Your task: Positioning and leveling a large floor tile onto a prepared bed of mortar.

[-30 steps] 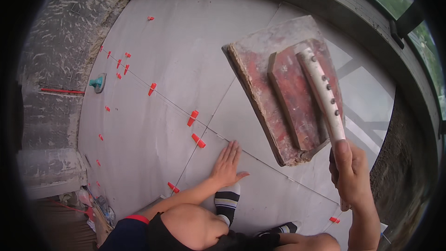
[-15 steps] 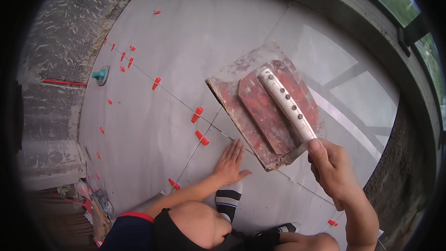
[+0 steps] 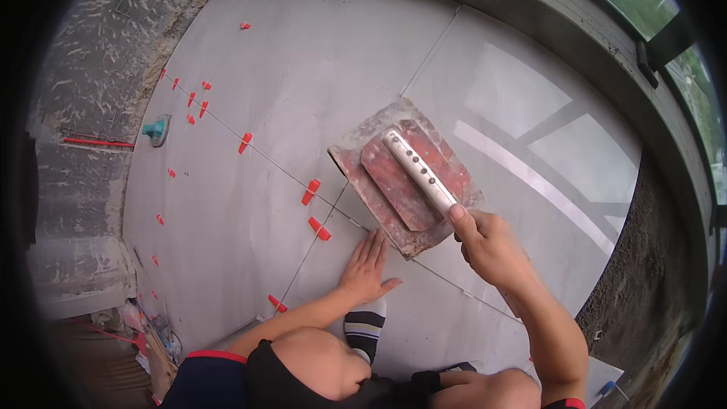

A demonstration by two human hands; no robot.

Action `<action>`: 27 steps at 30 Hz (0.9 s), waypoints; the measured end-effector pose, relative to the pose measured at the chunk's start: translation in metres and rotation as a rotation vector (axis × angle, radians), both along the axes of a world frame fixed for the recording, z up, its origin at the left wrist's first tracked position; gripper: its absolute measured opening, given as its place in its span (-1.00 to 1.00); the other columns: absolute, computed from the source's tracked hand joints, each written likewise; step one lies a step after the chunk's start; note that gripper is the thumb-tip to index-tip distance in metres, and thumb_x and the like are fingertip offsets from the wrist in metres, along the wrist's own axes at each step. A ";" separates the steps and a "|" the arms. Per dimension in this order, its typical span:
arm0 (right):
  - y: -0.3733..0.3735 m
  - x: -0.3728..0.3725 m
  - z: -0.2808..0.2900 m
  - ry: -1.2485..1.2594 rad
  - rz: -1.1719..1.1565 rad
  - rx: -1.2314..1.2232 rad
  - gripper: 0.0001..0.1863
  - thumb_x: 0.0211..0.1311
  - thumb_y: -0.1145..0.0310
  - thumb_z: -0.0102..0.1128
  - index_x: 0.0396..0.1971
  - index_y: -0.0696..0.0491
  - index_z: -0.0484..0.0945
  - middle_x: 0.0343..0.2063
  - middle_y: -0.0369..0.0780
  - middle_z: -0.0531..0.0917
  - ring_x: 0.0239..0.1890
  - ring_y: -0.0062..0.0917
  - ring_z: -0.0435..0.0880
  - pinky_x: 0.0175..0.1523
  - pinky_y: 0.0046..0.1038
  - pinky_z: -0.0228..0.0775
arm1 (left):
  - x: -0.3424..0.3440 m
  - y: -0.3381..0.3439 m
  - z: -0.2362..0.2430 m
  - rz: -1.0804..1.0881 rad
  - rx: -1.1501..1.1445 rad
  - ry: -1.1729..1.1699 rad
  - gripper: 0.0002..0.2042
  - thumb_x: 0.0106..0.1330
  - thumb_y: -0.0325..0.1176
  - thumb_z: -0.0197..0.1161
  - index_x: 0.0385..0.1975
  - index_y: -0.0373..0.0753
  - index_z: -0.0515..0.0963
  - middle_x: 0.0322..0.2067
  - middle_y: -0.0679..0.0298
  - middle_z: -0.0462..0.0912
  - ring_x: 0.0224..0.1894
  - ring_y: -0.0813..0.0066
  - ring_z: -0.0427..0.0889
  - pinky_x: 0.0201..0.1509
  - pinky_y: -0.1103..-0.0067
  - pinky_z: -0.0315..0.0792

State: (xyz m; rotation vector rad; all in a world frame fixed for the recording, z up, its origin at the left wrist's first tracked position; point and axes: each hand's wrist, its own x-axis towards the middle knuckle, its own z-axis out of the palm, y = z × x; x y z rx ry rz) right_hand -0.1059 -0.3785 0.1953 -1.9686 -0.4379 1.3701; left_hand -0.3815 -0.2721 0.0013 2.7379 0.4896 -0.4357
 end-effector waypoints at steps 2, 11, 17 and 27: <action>-0.032 0.015 0.045 -0.053 -0.110 0.179 -0.35 0.50 -0.21 -0.14 -0.50 0.12 0.41 -0.74 -0.42 0.34 -0.70 -0.78 0.24 -0.60 -0.62 0.08 | -0.001 0.000 -0.005 -0.010 -0.041 -0.025 0.01 0.34 0.34 -0.05 0.48 -0.46 -0.13 0.53 -0.07 -0.24 0.58 0.05 -0.29 0.59 0.25 -0.28; -0.063 -0.011 -0.078 -0.605 0.112 -0.235 -0.35 0.51 -0.15 -0.17 -0.39 0.23 0.50 -0.62 -0.04 0.57 -0.55 -0.16 0.59 -0.33 -0.13 0.40 | 0.001 0.003 -0.008 0.004 -0.079 0.007 0.05 0.28 0.28 0.12 0.47 -0.48 -0.14 0.51 -0.16 -0.21 0.57 -0.05 -0.26 0.59 0.19 -0.28; -0.086 0.023 -0.016 0.043 -0.216 -0.084 -0.34 0.47 -0.25 -0.13 -0.52 0.09 0.43 -0.70 -0.37 0.38 -0.65 -0.67 0.35 -0.53 -0.51 0.23 | 0.001 -0.004 -0.006 -0.019 0.025 0.033 0.06 0.29 0.29 0.09 0.47 -0.48 -0.19 0.52 -0.14 -0.23 0.57 -0.05 -0.27 0.58 0.17 -0.29; -0.206 -0.032 -0.073 -0.602 -0.453 -0.204 -0.28 0.51 -0.23 -0.30 -0.40 0.20 0.50 -0.63 -0.07 0.57 -0.54 -0.25 0.59 -0.39 -0.21 0.40 | 0.001 -0.008 -0.010 -0.056 0.077 -0.017 0.09 0.25 0.26 0.17 0.47 -0.49 -0.21 0.51 -0.17 -0.22 0.56 -0.09 -0.24 0.58 0.13 -0.26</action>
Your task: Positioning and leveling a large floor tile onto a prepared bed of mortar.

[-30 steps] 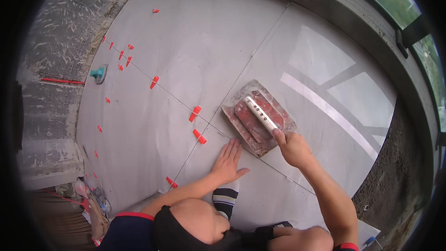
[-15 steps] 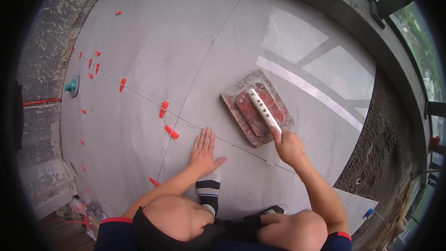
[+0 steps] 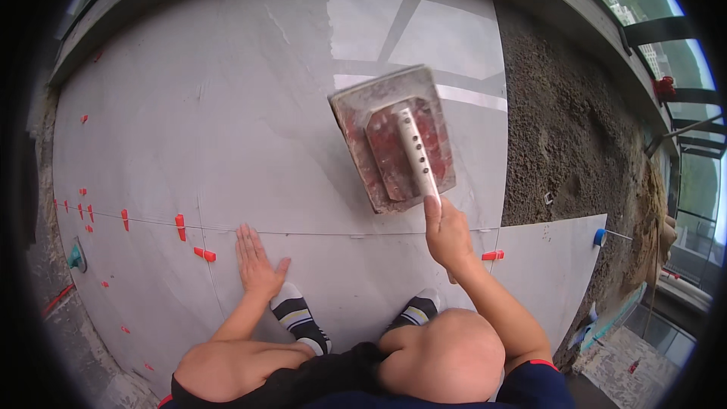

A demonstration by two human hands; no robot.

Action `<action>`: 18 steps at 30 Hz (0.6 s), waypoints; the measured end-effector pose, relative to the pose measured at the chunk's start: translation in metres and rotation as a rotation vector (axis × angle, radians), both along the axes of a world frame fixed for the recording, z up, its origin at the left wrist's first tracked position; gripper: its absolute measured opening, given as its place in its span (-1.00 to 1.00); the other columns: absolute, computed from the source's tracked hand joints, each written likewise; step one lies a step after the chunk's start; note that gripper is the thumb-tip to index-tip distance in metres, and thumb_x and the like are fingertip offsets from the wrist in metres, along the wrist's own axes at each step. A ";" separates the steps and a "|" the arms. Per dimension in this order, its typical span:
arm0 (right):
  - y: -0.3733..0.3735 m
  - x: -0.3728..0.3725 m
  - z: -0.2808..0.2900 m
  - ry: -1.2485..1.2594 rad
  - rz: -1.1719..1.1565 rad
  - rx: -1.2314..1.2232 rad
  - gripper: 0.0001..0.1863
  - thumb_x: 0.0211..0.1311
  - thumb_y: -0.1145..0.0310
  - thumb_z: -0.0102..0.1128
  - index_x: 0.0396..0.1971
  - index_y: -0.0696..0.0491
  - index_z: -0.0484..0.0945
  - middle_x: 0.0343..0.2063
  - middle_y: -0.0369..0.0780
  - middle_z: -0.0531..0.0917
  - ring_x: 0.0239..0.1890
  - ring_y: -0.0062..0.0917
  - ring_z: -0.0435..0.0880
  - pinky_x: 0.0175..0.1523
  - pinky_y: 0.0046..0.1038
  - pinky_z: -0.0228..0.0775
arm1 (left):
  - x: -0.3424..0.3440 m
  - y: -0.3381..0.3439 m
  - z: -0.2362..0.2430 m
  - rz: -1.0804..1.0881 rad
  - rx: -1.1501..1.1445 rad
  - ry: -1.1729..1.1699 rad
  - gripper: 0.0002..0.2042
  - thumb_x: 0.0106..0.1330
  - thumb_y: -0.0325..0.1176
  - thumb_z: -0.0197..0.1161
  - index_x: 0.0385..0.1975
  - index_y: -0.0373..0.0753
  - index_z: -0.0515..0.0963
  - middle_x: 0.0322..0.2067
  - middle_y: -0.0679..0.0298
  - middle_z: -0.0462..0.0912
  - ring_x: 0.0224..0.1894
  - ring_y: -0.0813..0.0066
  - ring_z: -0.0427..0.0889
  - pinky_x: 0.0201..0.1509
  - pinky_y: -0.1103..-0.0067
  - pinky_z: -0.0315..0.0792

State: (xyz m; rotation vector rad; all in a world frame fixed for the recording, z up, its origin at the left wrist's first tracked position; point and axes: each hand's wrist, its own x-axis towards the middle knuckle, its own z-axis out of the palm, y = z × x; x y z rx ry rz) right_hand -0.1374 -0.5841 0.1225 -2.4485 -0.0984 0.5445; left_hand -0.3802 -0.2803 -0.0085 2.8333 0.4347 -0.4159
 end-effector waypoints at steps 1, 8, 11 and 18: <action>-0.003 -0.004 -0.026 0.157 0.045 -0.280 -0.24 0.51 -0.23 -0.32 -0.35 0.24 0.54 -0.53 0.07 0.65 -0.40 0.00 0.67 -0.24 -0.06 0.46 | 0.003 -0.001 0.002 0.011 0.003 -0.015 0.07 0.24 0.20 0.21 0.47 -0.48 -0.19 0.50 -0.17 -0.22 0.56 -0.09 -0.24 0.58 0.13 -0.26; -0.014 -0.020 -0.046 0.386 -0.050 -0.056 -0.19 0.48 -0.27 -0.35 -0.22 0.25 0.60 -0.27 0.18 0.67 -0.09 0.06 0.64 0.06 -0.07 0.42 | 0.070 -0.006 0.009 -0.098 0.029 -0.025 -0.04 0.27 0.05 0.26 0.45 -0.46 -0.09 0.48 -0.19 -0.16 0.55 -0.08 -0.21 0.57 0.07 -0.27; 0.001 -0.008 -0.020 0.442 -0.107 0.028 -0.20 0.49 -0.25 -0.34 -0.20 0.28 0.59 -0.26 0.17 0.67 -0.09 0.05 0.65 0.06 -0.09 0.43 | 0.107 -0.025 0.005 -0.350 -0.132 -0.139 0.05 0.25 0.15 0.24 0.46 -0.48 -0.19 0.50 -0.19 -0.23 0.56 -0.10 -0.30 0.56 0.03 -0.35; -0.045 0.042 0.096 0.204 -0.073 0.302 -0.33 0.53 -0.16 -0.24 -0.21 0.25 0.51 -0.40 0.07 0.64 -0.39 -0.04 0.64 -0.21 -0.13 0.44 | 0.146 -0.035 0.016 -0.316 -0.090 0.063 0.16 0.18 0.07 0.33 0.47 -0.45 -0.37 0.51 -0.17 -0.43 0.57 -0.07 -0.49 0.55 0.09 -0.49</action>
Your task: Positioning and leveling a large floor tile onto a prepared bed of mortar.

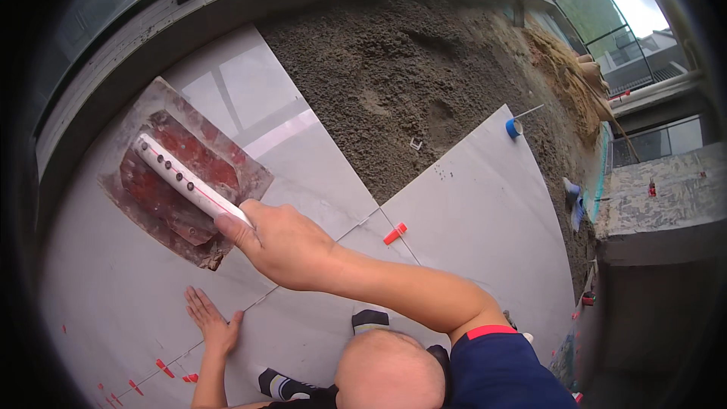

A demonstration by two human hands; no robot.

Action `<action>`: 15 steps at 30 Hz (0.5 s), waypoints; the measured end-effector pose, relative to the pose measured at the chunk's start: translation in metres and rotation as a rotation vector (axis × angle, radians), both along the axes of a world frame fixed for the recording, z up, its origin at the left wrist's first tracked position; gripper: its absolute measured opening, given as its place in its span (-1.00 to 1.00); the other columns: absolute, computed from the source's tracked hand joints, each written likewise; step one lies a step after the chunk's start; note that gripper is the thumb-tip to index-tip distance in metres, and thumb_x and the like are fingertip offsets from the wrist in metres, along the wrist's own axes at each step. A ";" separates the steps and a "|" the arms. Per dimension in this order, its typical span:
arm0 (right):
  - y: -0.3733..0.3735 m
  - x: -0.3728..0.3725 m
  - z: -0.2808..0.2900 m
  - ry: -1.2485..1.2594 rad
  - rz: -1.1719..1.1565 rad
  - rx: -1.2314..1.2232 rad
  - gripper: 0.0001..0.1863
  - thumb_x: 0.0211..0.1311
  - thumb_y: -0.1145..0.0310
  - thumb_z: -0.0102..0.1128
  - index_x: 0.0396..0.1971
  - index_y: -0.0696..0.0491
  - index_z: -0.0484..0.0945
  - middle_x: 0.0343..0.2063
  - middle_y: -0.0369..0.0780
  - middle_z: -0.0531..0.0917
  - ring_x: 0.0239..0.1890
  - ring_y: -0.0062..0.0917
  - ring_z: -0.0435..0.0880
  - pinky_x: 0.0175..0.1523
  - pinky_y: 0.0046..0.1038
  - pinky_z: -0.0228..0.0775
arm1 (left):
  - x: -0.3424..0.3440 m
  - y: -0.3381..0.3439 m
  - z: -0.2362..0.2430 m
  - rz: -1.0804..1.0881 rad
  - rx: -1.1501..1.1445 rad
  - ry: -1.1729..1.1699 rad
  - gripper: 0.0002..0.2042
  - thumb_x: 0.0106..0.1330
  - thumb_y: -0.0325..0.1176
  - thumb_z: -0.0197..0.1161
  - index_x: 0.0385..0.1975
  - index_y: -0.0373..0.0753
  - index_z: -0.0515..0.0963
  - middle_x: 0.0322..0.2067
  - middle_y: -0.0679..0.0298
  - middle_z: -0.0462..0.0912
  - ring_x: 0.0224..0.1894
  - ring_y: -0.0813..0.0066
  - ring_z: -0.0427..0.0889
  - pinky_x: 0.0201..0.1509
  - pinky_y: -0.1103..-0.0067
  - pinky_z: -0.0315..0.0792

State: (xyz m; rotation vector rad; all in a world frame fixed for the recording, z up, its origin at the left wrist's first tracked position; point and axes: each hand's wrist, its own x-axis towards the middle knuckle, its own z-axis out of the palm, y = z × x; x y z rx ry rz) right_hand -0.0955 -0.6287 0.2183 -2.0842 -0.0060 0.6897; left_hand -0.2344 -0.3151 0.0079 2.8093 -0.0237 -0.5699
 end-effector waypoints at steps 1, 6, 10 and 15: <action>-0.014 -0.006 0.013 -0.165 -0.065 0.048 -0.37 0.52 -0.14 -0.20 -0.24 0.24 0.50 -0.47 0.07 0.63 -0.41 0.03 0.63 -0.24 -0.08 0.44 | 0.003 0.002 0.001 -0.009 0.001 0.003 0.16 0.18 0.08 0.34 0.47 -0.46 -0.37 0.51 -0.18 -0.43 0.56 -0.08 -0.50 0.55 0.08 -0.50; -0.039 -0.055 -0.035 -0.294 -0.316 -0.070 -0.41 0.51 -0.11 -0.15 -0.27 0.21 0.49 -0.52 0.08 0.63 -0.44 0.12 0.60 -0.27 -0.01 0.44 | 0.003 0.004 -0.001 -0.037 0.017 -0.001 0.18 0.16 0.09 0.35 0.47 -0.48 -0.37 0.51 -0.19 -0.44 0.56 -0.11 -0.50 0.54 0.07 -0.50; -0.035 -0.041 -0.115 0.188 -0.264 -0.270 -0.31 0.52 -0.17 -0.27 -0.30 0.24 0.53 -0.39 0.16 0.66 -0.25 0.12 0.64 -0.09 0.00 0.44 | 0.000 0.004 0.001 -0.059 0.000 -0.050 0.19 0.16 0.11 0.34 0.47 -0.47 -0.37 0.51 -0.20 -0.43 0.56 -0.14 -0.48 0.54 0.03 -0.47; -0.058 -0.001 -0.046 0.078 -0.145 -0.024 -0.28 0.51 -0.23 -0.28 -0.33 0.22 0.51 -0.56 -0.03 0.58 -0.45 -0.14 0.58 -0.21 -0.18 0.43 | 0.000 0.004 0.001 -0.052 0.003 -0.048 0.19 0.15 0.12 0.35 0.47 -0.47 -0.36 0.51 -0.21 -0.41 0.55 -0.15 -0.47 0.53 0.00 -0.43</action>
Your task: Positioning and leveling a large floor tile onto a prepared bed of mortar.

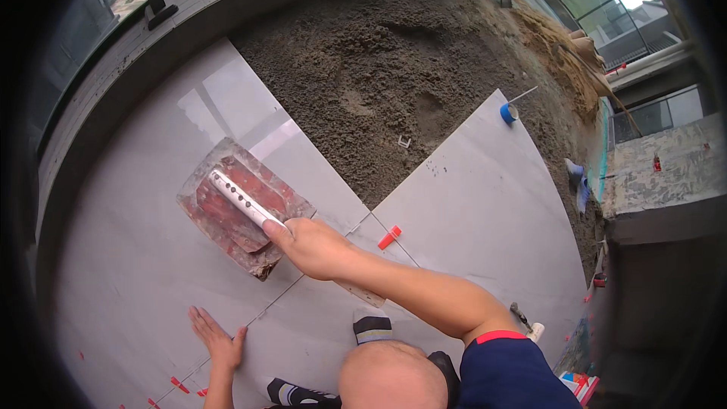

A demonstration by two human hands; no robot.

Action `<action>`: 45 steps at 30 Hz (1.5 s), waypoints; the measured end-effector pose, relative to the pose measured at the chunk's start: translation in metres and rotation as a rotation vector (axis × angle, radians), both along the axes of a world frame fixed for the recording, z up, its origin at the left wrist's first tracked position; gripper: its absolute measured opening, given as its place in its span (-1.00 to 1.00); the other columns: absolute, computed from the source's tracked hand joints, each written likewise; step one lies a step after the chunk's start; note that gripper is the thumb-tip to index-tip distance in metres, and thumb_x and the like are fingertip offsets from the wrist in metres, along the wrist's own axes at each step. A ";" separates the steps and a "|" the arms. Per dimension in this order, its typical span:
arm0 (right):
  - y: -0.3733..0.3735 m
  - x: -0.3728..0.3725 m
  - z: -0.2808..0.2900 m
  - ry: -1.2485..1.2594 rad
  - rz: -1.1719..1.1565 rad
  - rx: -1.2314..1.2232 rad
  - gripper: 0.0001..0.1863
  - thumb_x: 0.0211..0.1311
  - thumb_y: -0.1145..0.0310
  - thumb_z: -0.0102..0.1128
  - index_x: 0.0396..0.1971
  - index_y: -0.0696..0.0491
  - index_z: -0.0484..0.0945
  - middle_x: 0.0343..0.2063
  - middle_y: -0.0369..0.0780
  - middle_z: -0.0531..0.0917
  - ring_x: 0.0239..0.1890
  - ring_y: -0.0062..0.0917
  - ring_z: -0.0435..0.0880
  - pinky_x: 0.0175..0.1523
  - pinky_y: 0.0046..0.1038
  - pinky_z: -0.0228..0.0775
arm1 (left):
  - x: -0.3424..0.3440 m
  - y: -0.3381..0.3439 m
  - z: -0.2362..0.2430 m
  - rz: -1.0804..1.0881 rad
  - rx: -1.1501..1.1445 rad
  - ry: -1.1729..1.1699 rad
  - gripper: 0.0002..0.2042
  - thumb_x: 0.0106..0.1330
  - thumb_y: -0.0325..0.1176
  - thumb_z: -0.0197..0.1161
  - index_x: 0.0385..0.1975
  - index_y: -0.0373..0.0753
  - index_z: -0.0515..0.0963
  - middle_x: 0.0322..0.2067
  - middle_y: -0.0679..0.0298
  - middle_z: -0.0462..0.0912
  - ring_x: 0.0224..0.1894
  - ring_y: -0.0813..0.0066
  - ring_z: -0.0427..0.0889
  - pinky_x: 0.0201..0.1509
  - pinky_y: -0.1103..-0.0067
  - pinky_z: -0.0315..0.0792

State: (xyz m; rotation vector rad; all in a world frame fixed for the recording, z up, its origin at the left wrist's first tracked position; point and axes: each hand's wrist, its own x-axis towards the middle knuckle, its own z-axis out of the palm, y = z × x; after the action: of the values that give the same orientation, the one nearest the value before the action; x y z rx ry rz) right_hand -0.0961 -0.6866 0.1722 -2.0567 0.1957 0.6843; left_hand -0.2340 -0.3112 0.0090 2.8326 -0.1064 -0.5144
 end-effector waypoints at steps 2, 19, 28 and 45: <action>-0.020 0.001 0.050 -0.099 -0.024 0.087 -0.27 0.52 -0.21 -0.32 -0.25 0.24 0.52 -0.47 0.10 0.63 -0.28 0.07 0.63 -0.12 -0.08 0.41 | -0.001 0.001 -0.001 -0.022 0.024 -0.012 0.21 0.14 0.13 0.36 0.47 -0.47 -0.36 0.50 -0.22 -0.42 0.55 -0.17 -0.46 0.53 -0.01 -0.42; 0.046 -0.034 -0.085 0.186 0.170 -0.159 -0.16 0.44 -0.35 -0.35 -0.32 0.19 0.62 -0.48 0.04 0.68 -0.34 -0.07 0.71 -0.16 -0.10 0.51 | 0.042 0.064 -0.020 0.379 -0.036 -0.077 -0.03 0.36 0.08 0.15 0.46 -0.52 -0.23 0.51 -0.19 -0.26 0.57 -0.08 -0.37 0.57 0.12 -0.40; 0.011 -0.001 0.032 0.217 -0.244 0.091 -0.30 0.44 -0.37 -0.29 -0.49 0.03 0.38 -0.72 -0.39 0.37 -0.76 -0.70 0.29 -0.66 -0.54 0.14 | 0.069 0.126 -0.038 0.640 0.145 -0.360 -0.06 0.40 0.21 -0.02 0.45 -0.51 -0.14 0.50 -0.17 -0.16 0.57 -0.01 -0.26 0.59 0.22 -0.33; 0.071 0.044 -0.002 0.253 -0.091 0.082 -0.26 0.43 -0.39 -0.36 -0.62 0.00 0.30 -0.81 -0.38 0.28 -0.84 -0.64 0.23 -0.71 -0.45 0.09 | 0.085 0.131 -0.034 0.921 0.255 -0.373 -0.07 0.37 0.17 0.03 0.43 -0.54 -0.09 0.50 -0.15 -0.11 0.57 0.02 -0.21 0.59 0.26 -0.32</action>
State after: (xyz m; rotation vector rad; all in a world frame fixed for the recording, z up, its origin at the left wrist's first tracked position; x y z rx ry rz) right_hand -0.0519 -0.6157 0.1702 -1.8678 0.3974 0.8806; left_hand -0.1493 -0.1799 -0.0247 2.7540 1.1953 0.2183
